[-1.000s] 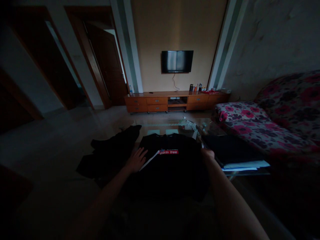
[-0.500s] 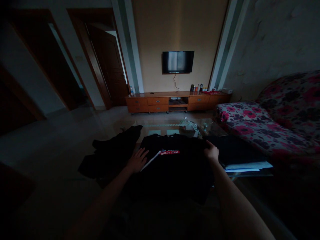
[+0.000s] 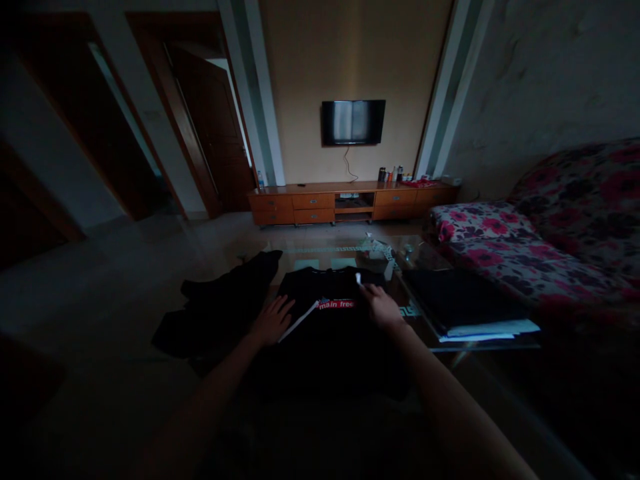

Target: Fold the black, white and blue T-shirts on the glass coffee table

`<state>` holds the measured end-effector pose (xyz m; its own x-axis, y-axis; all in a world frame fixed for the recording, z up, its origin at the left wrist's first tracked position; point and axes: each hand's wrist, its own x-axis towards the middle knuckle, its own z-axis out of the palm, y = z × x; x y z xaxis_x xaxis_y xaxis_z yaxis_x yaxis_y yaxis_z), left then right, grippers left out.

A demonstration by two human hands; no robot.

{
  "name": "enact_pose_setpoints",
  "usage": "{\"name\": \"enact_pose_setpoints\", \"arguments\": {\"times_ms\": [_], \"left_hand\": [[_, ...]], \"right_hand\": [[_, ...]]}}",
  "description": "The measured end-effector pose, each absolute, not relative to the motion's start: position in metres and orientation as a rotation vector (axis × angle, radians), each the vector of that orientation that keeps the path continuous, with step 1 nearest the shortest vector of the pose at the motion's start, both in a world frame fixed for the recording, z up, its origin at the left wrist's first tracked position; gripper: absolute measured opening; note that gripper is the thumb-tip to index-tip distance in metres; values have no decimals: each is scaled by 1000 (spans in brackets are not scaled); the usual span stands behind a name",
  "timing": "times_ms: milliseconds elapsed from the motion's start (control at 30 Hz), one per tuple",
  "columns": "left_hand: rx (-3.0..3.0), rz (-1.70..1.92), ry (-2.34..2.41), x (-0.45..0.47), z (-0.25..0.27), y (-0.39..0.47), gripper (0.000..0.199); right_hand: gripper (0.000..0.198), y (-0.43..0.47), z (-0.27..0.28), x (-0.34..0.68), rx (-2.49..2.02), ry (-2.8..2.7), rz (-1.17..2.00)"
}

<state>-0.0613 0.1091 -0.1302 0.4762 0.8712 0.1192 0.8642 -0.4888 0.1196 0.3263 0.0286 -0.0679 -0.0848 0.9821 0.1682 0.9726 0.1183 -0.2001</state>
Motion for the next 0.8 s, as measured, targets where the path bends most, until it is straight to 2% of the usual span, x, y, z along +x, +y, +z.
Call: {"name": "enact_pose_setpoints", "arguments": {"times_ms": [100, 167, 300, 367, 533, 633, 800], "left_hand": [[2690, 250, 1567, -62, -131, 110, 55], [2698, 244, 1570, -63, -130, 109, 54], [2696, 240, 1577, -63, -128, 107, 54], [2689, 239, 1581, -62, -127, 107, 55], [2673, 235, 1577, -61, -126, 106, 55], [2674, 232, 1577, -62, -125, 106, 55], [2670, 221, 1589, -61, -124, 106, 54]], "right_hand": [[73, 34, -76, 309, -1938, -2367, 236], [71, 36, -79, 308, -1931, -2349, 251], [78, 35, -81, 317, -1844, -2266, 219], [79, 31, -83, 319, -1952, -2185, 168], [44, 27, -83, 316, -2204, -2076, 144], [35, 26, -79, 311, -2207, -2059, 56], [47, 25, -84, 305, -2150, -2197, -28]]}}
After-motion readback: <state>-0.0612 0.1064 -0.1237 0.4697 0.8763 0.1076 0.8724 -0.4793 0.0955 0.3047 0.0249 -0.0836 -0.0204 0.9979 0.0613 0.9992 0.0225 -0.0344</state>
